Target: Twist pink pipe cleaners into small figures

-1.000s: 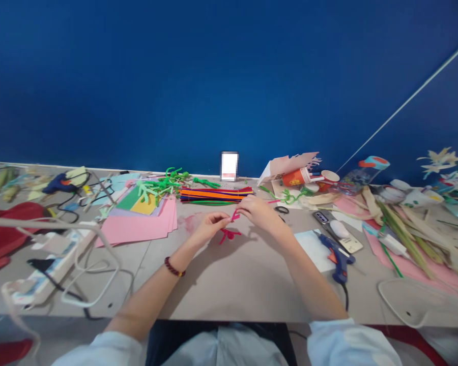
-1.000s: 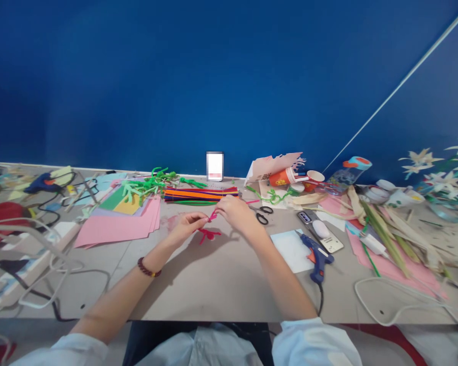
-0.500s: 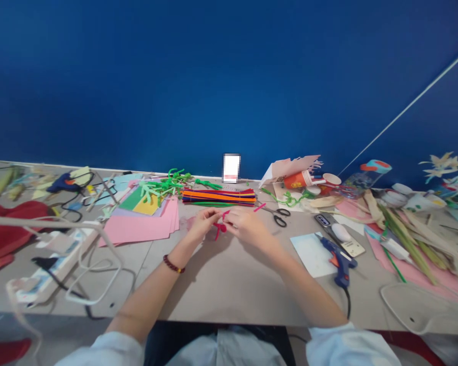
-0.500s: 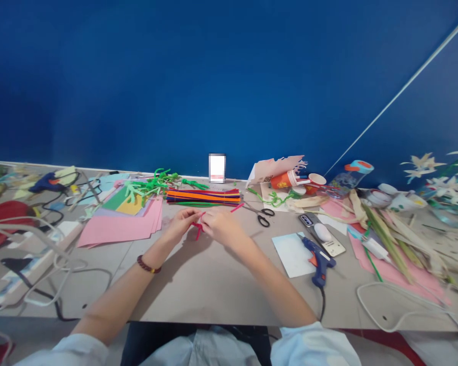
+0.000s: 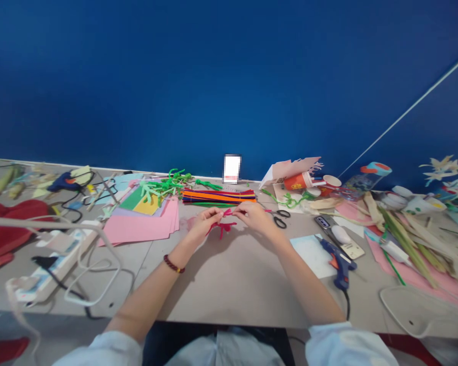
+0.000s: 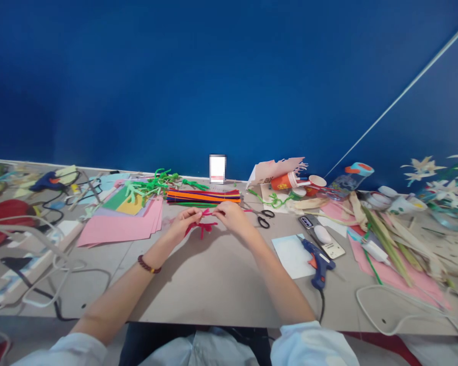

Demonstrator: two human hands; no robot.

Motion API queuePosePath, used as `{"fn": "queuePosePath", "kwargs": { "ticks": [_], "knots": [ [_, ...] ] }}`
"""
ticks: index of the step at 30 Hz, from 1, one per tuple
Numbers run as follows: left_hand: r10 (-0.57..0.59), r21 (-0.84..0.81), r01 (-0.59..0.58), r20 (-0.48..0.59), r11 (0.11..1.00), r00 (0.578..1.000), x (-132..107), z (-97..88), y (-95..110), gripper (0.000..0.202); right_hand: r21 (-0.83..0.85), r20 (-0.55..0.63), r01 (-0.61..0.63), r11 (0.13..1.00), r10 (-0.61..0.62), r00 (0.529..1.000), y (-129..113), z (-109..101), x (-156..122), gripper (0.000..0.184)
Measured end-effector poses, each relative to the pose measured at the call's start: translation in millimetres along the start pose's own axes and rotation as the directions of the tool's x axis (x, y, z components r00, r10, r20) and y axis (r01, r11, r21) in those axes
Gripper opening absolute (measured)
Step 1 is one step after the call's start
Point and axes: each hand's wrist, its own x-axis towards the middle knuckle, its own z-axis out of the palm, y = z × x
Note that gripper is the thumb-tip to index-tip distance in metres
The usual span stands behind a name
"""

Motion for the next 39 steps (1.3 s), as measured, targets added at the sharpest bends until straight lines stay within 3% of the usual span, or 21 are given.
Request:
{"fn": "queuePosePath", "kwargs": {
  "ticks": [7, 12, 18, 21, 24, 29, 33, 39],
  "knots": [
    [-0.078, 0.181, 0.041, 0.201, 0.983, 0.976, -9, 8.7, 5, 0.026, 0.077, 0.026, -0.013, 0.997, 0.011, 1.0, -4, -11, -1, 0.015],
    [-0.051, 0.197, 0.04, 0.054, 0.98, 0.997, -7, 9.9, 3, 0.031, 0.021, -0.04, 0.02, 1.0, -0.019, 0.999, -16, -11, -5, 0.013],
    [-0.007, 0.054, 0.013, -0.117, 0.998, 0.993, -1, 5.1, -4, 0.034, 0.155, 0.051, 0.022, 0.988, -0.031, 0.998, -13, 4, -5, 0.012],
    [0.002, -0.007, -0.002, -0.088, 1.0, 0.996, 0, 3.6, -6, 0.032, 0.208, 0.092, -0.035, 0.977, 0.016, 0.996, 0, 9, -3, 0.013],
    [0.003, 0.003, -0.003, 0.021, 1.0, 1.0, -4, 5.2, -3, 0.028, 0.196, 0.093, -0.092, 0.976, 0.075, 0.993, 10, 8, 0, 0.012],
    [-0.115, 0.043, 0.109, 0.209, 0.993, 0.971, -9, 9.8, 4, 0.027, 0.154, 0.043, -0.089, 0.984, 0.083, 0.996, 12, -2, 1, 0.014],
    [-0.141, -0.048, 0.151, 0.173, 0.987, 0.975, -7, 8.5, -1, 0.026, 0.11, -0.008, -0.044, 0.993, 0.045, 0.999, 9, -7, 0, 0.014],
    [-0.082, -0.07, 0.09, 0.106, 0.993, 0.991, -3, 6.7, -5, 0.028, 0.121, -0.012, -0.062, 0.991, 0.064, 0.998, 4, -11, 0, 0.015]
  ]
}}
